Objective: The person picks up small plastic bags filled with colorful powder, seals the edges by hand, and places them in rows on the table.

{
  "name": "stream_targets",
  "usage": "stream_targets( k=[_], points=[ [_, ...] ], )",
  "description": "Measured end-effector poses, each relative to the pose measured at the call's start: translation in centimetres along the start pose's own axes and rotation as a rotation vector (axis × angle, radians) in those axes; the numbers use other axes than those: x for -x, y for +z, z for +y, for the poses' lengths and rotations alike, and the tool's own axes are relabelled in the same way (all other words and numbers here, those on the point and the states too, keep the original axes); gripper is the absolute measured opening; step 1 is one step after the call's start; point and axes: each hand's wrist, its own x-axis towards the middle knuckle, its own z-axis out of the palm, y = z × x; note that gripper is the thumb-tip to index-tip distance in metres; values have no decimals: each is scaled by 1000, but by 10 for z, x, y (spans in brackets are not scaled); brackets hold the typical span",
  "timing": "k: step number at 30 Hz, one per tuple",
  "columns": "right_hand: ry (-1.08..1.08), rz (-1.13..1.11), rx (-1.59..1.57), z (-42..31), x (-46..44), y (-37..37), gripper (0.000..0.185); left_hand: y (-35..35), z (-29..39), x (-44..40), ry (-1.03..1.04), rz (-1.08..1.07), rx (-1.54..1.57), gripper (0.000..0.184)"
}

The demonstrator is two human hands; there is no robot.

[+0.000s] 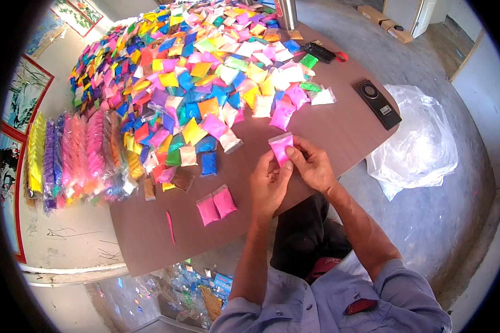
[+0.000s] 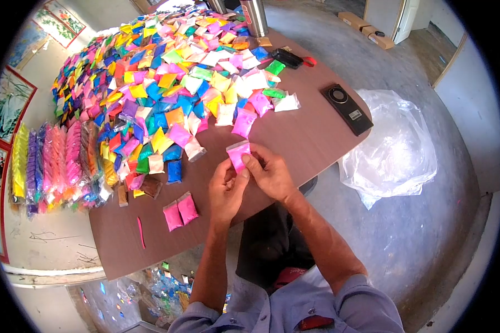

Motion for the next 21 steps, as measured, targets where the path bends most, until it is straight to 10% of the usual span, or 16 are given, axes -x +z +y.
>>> stream_targets(
  k=[21],
  points=[
    [75, -95, -100, -1, 1, -5, 18, -8, -5, -2, -32, 61, 29, 16]
  ],
)
